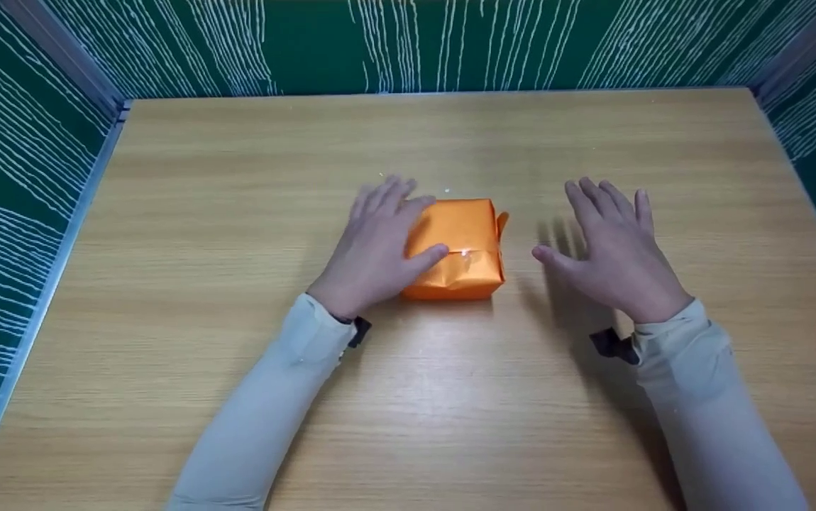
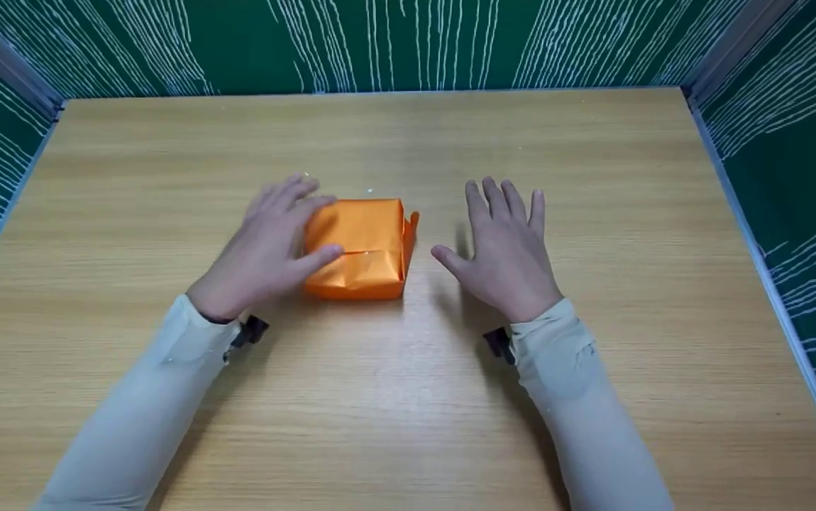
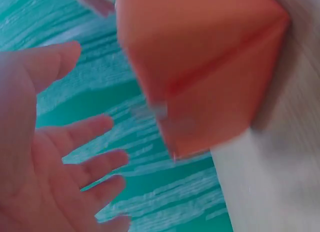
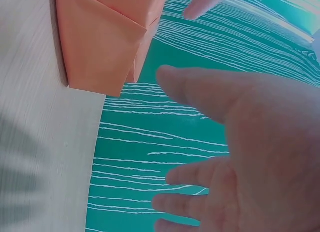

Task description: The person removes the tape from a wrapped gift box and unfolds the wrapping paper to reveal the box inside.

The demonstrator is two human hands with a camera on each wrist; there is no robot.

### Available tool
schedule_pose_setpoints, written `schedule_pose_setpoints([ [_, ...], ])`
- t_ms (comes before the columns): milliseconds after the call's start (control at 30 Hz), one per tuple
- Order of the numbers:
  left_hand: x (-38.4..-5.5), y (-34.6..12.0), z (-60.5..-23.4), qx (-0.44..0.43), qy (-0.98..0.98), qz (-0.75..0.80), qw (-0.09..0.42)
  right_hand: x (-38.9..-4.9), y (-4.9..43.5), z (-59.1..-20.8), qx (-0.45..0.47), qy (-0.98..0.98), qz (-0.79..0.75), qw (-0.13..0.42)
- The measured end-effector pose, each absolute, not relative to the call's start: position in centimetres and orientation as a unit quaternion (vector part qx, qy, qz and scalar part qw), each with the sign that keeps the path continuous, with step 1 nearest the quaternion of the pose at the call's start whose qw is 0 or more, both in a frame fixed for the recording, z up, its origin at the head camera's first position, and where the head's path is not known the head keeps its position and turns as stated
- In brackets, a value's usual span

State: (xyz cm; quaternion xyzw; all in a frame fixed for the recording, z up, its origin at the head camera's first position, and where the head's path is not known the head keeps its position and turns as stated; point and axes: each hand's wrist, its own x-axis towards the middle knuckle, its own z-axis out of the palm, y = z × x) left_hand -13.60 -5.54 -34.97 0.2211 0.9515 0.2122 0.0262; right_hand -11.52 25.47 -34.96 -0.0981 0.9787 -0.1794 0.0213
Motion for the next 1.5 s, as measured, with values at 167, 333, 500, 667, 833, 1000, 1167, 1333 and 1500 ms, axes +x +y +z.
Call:
schedule_pose_setpoints([
  [167,-13.1,-3.8,-36.4,0.238,0.948,0.209,0.039,-11.6,25.3,-35.0,-0.094,0.980,-0.174,0.027],
  [333,-12.5,-3.0,-37.6,0.226,0.949,0.218,0.011,-11.7,25.0,-35.0,-0.092,0.980,-0.170,0.037],
  [500,-12.2,-2.8,-37.8,0.221,0.952,0.213,-0.001,-11.7,24.8,-34.9,-0.099,0.979,-0.173,0.037],
  [667,-12.2,-2.6,-37.7,0.211,0.953,0.216,0.014,-11.6,24.6,-34.7,-0.112,0.977,-0.178,0.023],
  [833,-12.4,-2.2,-37.6,0.206,0.954,0.218,0.021,-11.6,24.1,-34.2,-0.117,0.975,-0.189,0.015],
  [1000,-12.7,-2.2,-37.5,0.234,0.947,0.220,0.010,-11.9,22.8,-33.3,-0.146,0.968,-0.202,0.030],
  [1167,-12.7,-2.3,-37.4,0.282,0.935,0.214,0.006,-12.5,21.5,-33.5,-0.183,0.959,-0.213,0.037],
  [1333,-12.5,-2.2,-37.4,0.296,0.931,0.211,-0.018,-12.8,20.8,-34.6,-0.219,0.954,-0.203,0.013],
  [1500,-12.5,-2.1,-37.6,0.320,0.916,0.232,-0.064,-12.7,20.7,-35.1,-0.257,0.948,-0.185,-0.023],
])
